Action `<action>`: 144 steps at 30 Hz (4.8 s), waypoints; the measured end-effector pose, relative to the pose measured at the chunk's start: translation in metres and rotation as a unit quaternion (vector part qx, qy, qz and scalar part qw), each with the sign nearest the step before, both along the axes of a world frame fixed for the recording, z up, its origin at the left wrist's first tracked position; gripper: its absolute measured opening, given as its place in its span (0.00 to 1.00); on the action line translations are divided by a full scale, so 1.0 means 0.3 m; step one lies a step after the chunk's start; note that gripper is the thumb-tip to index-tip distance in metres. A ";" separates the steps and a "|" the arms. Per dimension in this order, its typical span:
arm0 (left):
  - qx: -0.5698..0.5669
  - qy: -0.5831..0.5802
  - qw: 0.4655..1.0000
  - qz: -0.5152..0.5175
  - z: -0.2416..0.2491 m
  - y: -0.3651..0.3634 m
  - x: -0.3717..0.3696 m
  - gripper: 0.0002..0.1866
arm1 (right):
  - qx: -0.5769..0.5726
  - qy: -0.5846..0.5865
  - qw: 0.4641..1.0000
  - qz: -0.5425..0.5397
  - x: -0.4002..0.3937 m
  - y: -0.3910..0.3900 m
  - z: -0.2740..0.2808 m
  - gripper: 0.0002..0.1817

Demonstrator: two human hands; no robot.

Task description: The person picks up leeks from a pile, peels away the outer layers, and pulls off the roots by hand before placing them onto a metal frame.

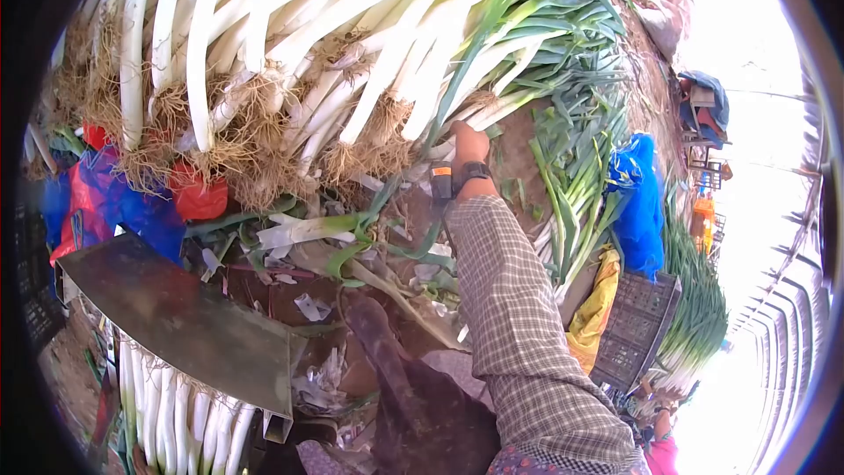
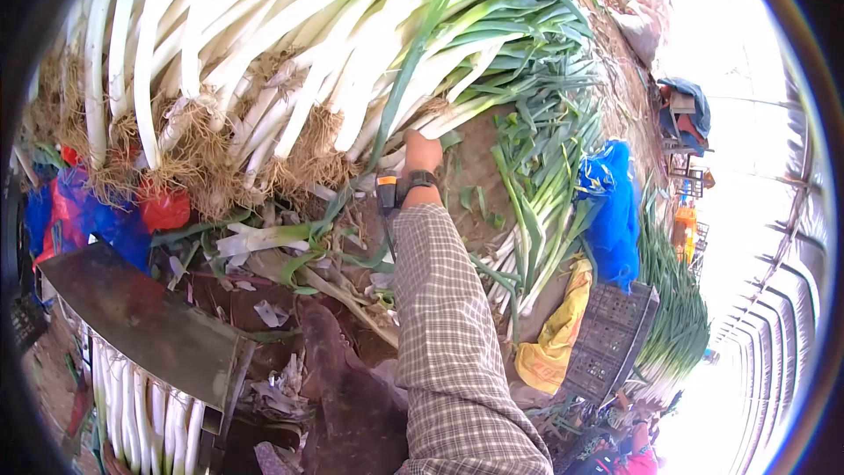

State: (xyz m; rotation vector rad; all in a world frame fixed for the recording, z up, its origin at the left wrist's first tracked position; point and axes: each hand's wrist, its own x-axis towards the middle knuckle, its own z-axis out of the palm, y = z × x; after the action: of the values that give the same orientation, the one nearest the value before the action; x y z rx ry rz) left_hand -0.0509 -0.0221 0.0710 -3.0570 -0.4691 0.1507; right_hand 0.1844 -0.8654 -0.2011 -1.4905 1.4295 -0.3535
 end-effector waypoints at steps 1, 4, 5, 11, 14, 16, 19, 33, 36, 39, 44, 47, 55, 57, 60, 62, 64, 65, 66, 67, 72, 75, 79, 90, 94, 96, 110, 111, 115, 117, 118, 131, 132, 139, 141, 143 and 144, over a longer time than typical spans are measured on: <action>0.007 -0.005 1.000 -0.006 -0.002 0.002 -0.001 0.39 | 0.014 -0.047 0.999 -0.016 -0.008 -0.003 -0.005 0.22; -0.051 -0.009 0.999 -0.006 0.032 -0.123 0.065 0.39 | 0.118 -0.105 0.984 -0.081 0.010 -0.015 -0.011 0.25; -0.061 -0.010 0.998 -0.004 0.032 -0.137 0.073 0.39 | 0.160 -0.126 0.973 -0.112 0.030 -0.020 -0.018 0.26; -0.062 -0.037 0.997 0.017 0.030 -0.132 0.060 0.37 | 0.316 -0.224 0.921 -0.041 0.012 -0.086 -0.104 0.25; -0.057 -0.015 0.998 0.019 0.044 -0.153 0.064 0.36 | 0.362 -0.272 0.890 -0.047 0.001 -0.080 -0.059 0.25; -0.047 -0.007 0.999 0.002 0.051 -0.163 0.073 0.36 | 0.307 -0.278 0.910 -0.013 0.013 -0.083 -0.072 0.25; -0.052 -0.015 0.998 0.027 0.022 -0.078 0.032 0.36 | 0.301 -0.270 0.914 -0.039 0.032 -0.066 -0.040 0.23; -0.066 -0.018 0.998 -0.004 0.050 -0.170 0.067 0.34 | 0.436 -0.407 0.777 0.200 -0.590 0.055 0.407 0.27; -0.082 -0.018 0.996 -0.014 0.094 -0.300 0.130 0.33 | 0.436 -0.332 0.833 0.077 -0.595 0.008 0.134 0.26; -0.071 -0.018 0.997 -0.015 0.079 -0.228 0.093 0.32 | 0.311 -0.154 0.935 0.077 -0.480 0.070 0.154 0.19; -0.092 -0.015 0.994 -0.064 -0.013 -0.048 0.075 0.27 | 0.354 -0.192 0.907 0.124 -0.503 -0.004 0.137 0.21; -0.080 -0.022 0.996 -0.038 -0.025 -0.038 0.066 0.28 | -0.174 0.097 0.967 0.159 -0.543 -0.009 0.027 0.24; -0.069 -0.018 0.997 -0.012 0.020 -0.156 0.085 0.30 | -0.155 0.263 0.856 0.418 -0.425 0.270 0.254 0.28; -0.067 -0.010 0.997 -0.038 0.026 -0.146 0.082 0.30 | -0.183 0.287 0.827 0.447 -0.401 0.326 0.173 0.28; -0.051 -0.013 0.998 -0.040 0.014 -0.123 0.073 0.29 | -0.175 0.211 0.841 0.465 -0.383 0.329 0.076 0.13; -0.057 -0.011 0.998 -0.030 0.025 -0.174 0.090 0.30 | -0.119 0.088 0.859 0.491 -0.371 0.412 0.224 0.11; -0.055 -0.013 0.998 -0.037 0.016 -0.151 0.080 0.29 | -0.093 -0.010 0.848 0.522 -0.354 0.501 0.375 0.12; -0.053 -0.016 0.998 -0.043 0.014 -0.147 0.080 0.29 | -0.095 -0.047 0.832 0.544 -0.347 0.530 0.391 0.14; -0.044 -0.018 0.998 -0.041 0.014 -0.147 0.077 0.29 | -0.132 -0.060 0.801 0.581 -0.342 0.546 0.345 0.18; -0.042 -0.019 0.998 -0.039 0.013 -0.150 0.075 0.28 | -0.168 -0.073 0.766 0.617 -0.337 0.566 0.316 0.22; -0.044 -0.024 0.998 -0.041 0.022 -0.181 0.087 0.28 | -0.260 0.147 0.637 0.711 -0.293 0.658 0.292 0.52; -0.033 -0.031 0.998 -0.048 0.018 -0.179 0.084 0.27 | -0.251 0.197 0.596 0.737 -0.280 0.665 0.207 0.50; -0.034 -0.026 0.998 -0.035 0.009 -0.174 0.088 0.26 | -0.078 0.143 0.661 0.732 -0.318 0.657 0.112 0.36; -0.070 -0.117 0.991 0.009 0.061 -0.288 0.092 0.18 | -0.162 0.028 0.686 0.709 -0.368 0.430 0.208 0.20; -0.028 -0.115 0.993 -0.002 0.071 -0.309 0.094 0.18 | -0.253 0.059 0.616 0.744 -0.238 0.547 0.271 0.20; -0.020 -0.133 0.991 0.004 0.058 -0.314 0.095 0.18 | -0.280 0.073 0.589 0.755 -0.188 0.599 0.280 0.20; -0.100 -0.092 0.990 0.045 0.075 -0.268 0.106 0.18 | -0.455 -0.036 0.396 0.797 -0.102 0.906 1.176 0.21; -0.109 -0.170 0.979 0.041 0.031 -0.268 0.097 0.18 | -0.482 -0.048 0.366 0.794 -0.125 0.971 1.308 0.21; -0.091 -0.141 0.986 0.018 0.051 -0.277 0.078 0.19 | -0.573 -0.084 0.240 0.779 -0.172 1.236 1.696 0.21; -0.068 -0.125 0.990 0.011 0.066 -0.281 0.076 0.19 | -0.607 -0.109 0.185 0.765 -0.187 1.333 1.816 0.21; -0.063 -0.117 0.991 0.003 0.076 -0.282 0.072 0.20 | -0.621 -0.125 0.161 0.756 -0.200 1.371 1.881 0.21; 0.000 -0.037 0.999 0.013 0.062 -0.285 0.099 0.22 | -0.058 -0.074 0.897 0.431 -0.346 0.149 1.146 0.14; -0.007 -0.045 0.999 0.006 0.049 -0.274 0.095 0.21 | -0.021 -0.047 0.915 0.400 -0.416 0.062 0.976 0.12; 0.011 -0.042 0.998 -0.038 -0.061 -0.141 0.078 0.23 | 0.051 0.088 0.977 0.189 -0.604 -0.019 0.185 0.12; 0.005 -0.031 0.998 -0.051 -0.042 -0.138 0.085 0.24 | 0.009 0.144 0.967 0.211 -0.602 -0.034 0.022 0.13; -0.024 -0.032 0.998 -0.051 -0.026 -0.141 0.087 0.25 | -0.009 0.205 0.962 0.178 -0.560 -0.007 -0.030 0.14; -0.032 -0.036 0.997 -0.055 -0.029 -0.126 0.081 0.25 | -0.031 0.187 0.966 0.175 -0.542 0.034 -0.023 0.17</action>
State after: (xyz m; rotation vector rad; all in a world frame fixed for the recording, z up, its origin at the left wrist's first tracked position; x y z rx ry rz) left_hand -0.0266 -0.0598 0.0623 -3.1504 -0.3024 0.0523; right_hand 0.0218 -0.8553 -0.2079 -1.8954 1.4102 0.1090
